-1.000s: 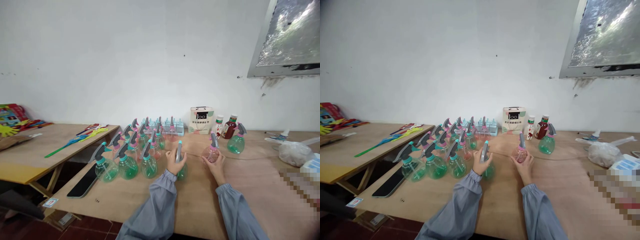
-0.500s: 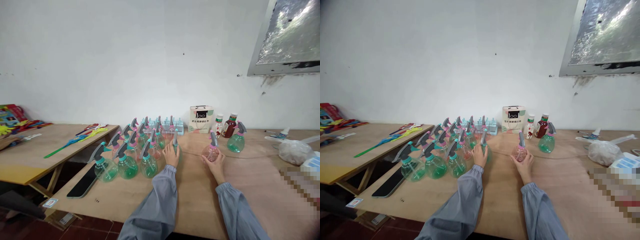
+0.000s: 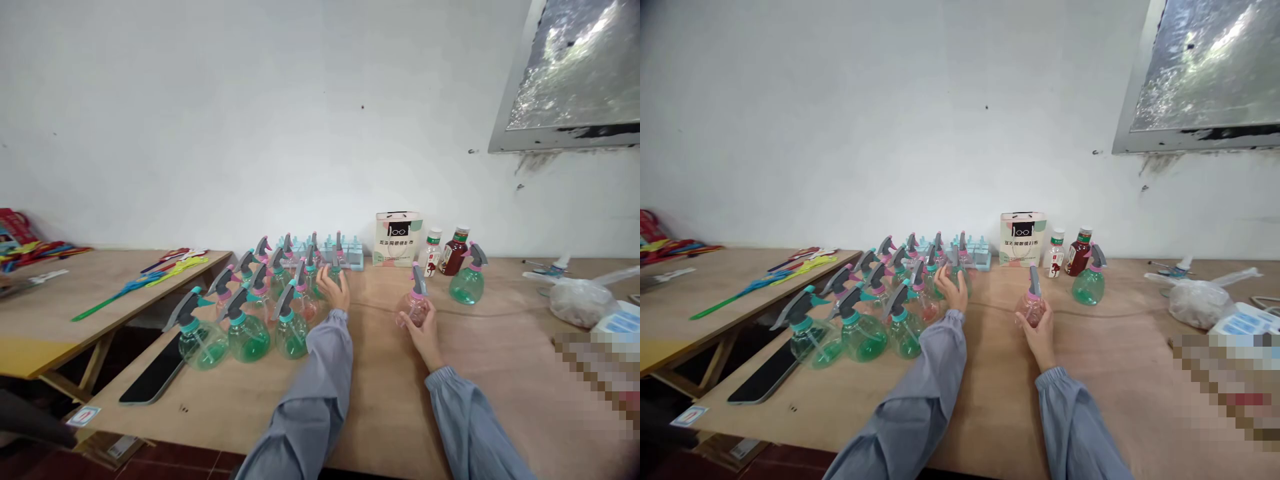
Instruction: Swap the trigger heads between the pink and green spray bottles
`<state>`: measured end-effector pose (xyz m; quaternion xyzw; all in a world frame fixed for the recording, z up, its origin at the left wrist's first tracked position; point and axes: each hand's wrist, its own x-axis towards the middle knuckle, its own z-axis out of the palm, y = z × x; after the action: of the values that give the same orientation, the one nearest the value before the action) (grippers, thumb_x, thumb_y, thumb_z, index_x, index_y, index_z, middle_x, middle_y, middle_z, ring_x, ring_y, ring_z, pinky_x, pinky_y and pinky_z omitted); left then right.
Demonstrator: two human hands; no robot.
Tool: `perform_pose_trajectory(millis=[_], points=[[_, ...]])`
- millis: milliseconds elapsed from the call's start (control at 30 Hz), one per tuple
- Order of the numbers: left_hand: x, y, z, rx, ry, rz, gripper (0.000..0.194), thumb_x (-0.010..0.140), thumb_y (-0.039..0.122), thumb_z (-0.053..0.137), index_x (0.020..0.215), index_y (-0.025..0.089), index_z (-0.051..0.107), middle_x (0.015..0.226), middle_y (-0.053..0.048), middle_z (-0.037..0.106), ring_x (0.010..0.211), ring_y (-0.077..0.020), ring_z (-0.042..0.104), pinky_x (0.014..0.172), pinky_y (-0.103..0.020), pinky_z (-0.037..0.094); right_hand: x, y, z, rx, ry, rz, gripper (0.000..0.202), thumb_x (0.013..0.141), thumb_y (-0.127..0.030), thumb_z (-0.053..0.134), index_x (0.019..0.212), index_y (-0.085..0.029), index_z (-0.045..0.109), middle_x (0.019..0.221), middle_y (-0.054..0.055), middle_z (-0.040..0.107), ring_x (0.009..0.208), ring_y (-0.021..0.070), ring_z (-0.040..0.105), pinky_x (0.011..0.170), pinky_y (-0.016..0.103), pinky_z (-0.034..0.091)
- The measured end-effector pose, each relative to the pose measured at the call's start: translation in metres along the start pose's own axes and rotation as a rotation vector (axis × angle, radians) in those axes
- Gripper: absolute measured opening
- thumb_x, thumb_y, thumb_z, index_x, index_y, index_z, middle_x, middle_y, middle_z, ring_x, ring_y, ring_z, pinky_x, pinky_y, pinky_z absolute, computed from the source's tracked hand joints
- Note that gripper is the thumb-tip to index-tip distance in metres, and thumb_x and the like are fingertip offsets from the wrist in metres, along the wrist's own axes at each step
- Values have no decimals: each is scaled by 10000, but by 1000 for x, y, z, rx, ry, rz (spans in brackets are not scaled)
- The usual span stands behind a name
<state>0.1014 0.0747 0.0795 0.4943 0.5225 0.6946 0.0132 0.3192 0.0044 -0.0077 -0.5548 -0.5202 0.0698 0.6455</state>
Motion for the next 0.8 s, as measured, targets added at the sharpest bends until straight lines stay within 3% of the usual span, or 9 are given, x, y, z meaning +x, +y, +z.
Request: perform_pose_trajectory(millis=[100,233,367,433,500,600,633,700,800], points=[[-34,23,-8,-198,-147,141,467,904,418,533,1288,156,492,1341,-203,476,1347,-291,442,1147,-497,298,-5,-3,4,37,-55,-14,798,817,-671,582,1393,-161,371,1355,204,502,1267,312,505,1081,538,399],[-66,55,-17,-366,-512,98,848,663,411,819,1377,176,427,1404,-184,468,1371,-332,422,1161,-507,293,-29,-15,14,87,-223,-107,694,884,-590,541,1418,-187,357,1357,178,532,1263,290,536,1088,526,410],[-70,63,-31,-432,-603,-93,685,670,317,809,1280,207,517,1143,-105,624,1141,-276,588,1059,-454,419,-51,-31,12,64,-456,-255,722,863,-565,592,1451,-218,358,1416,163,523,1313,317,509,1094,523,411],[-67,60,-41,-443,-593,-130,588,717,280,750,1261,221,535,1109,-87,640,1032,-230,616,999,-415,463,-43,-33,2,24,-467,-278,710,856,-579,589,1441,-234,380,1420,152,519,1317,333,493,1093,532,399],[-64,55,-52,-452,-551,-140,552,727,248,711,1256,229,551,1184,-95,637,1041,-221,616,1007,-407,459,-13,-28,-15,-21,-257,-224,633,893,-567,528,1415,-239,385,1417,139,498,1316,325,470,1090,525,382],[-58,52,-66,-473,-513,-127,475,721,213,671,1191,215,609,1240,-107,648,1151,-252,598,1066,-427,421,64,-8,-47,-135,318,-88,674,890,-543,530,1395,-146,325,1408,211,412,1297,334,419,1063,507,347],[-56,52,-70,-479,-522,-120,445,723,206,656,1167,207,624,1229,-109,661,1172,-260,596,1072,-432,418,92,0,-58,-235,437,-11,710,868,-543,557,1379,-109,324,1393,253,395,1287,352,399,1045,514,330],[-53,53,-76,-488,-552,-117,407,733,202,630,1141,196,640,1197,-108,686,1165,-262,613,1061,-434,429,143,18,-76,-385,527,129,799,810,-560,609,1341,-26,341,1325,343,398,1247,403,376,974,549,318],[-48,56,-82,-509,-588,-131,352,749,231,641,1098,188,661,1135,-101,712,1114,-252,647,1025,-414,459,189,38,-92,-457,461,120,868,735,-623,645,1267,21,411,1196,360,459,1114,398,443,846,532,348]])
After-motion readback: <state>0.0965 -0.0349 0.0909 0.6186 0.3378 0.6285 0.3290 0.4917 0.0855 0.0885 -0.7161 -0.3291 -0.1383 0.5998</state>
